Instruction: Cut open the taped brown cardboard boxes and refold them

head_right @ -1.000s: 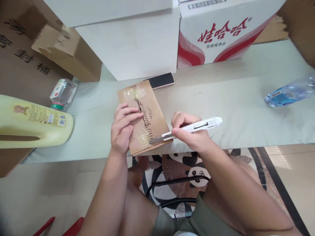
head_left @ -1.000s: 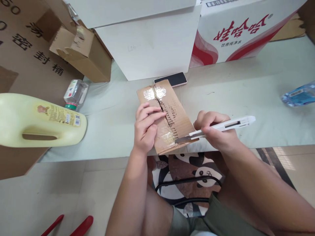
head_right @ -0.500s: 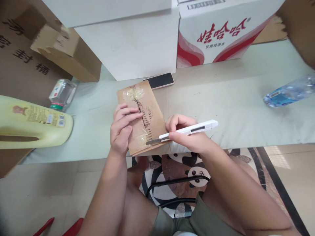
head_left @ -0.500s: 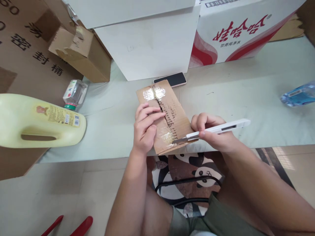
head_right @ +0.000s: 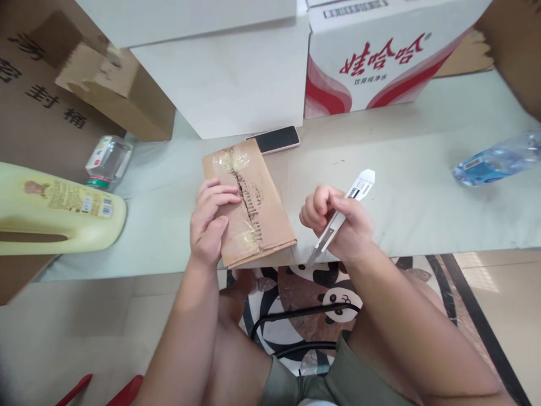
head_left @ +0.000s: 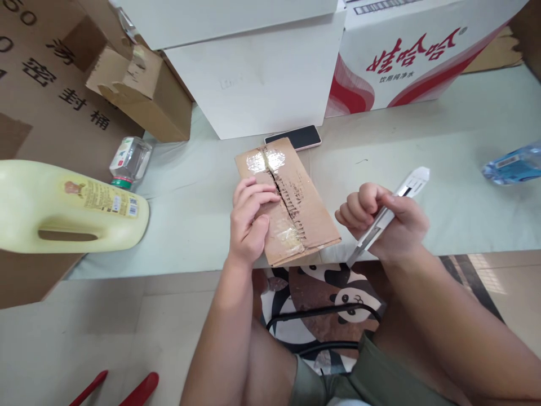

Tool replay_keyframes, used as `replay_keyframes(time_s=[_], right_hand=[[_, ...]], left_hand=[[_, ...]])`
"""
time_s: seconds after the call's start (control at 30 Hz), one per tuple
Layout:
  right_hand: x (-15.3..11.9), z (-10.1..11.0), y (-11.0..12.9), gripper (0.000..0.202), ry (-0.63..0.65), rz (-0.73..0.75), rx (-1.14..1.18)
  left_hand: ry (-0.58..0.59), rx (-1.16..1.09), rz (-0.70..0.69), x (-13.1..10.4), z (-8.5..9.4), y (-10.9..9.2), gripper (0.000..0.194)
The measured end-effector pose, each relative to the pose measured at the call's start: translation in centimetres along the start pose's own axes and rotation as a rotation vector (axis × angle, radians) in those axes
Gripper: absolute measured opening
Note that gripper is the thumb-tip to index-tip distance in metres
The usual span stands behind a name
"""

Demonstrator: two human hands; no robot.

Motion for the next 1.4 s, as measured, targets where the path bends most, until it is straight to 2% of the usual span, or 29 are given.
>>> replay_keyframes(time_s=[0.5, 1.4], right_hand=[[0.0, 0.3, -0.5, 0.034, -0.012, 0.013, -0.031], [0.0, 0.7, -1.6, 0.035, -0.146, -0.048, -0.129]], left_hand=[[0.021, 0.028, -0.018, -0.1, 0.0, 0.0, 0.034], [0.025, 0.034, 0.006, -0.1, -0.1, 0.2, 0.036]])
Point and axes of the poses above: each hand's wrist, its own x-axis towards the middle knuckle, its own z-axis out of the back of the hand, y = z × x, the point moved 6 cm from there along x, towards the middle knuckle, and after that the axes turned 4 degrees about x, right-handed, at the moved point
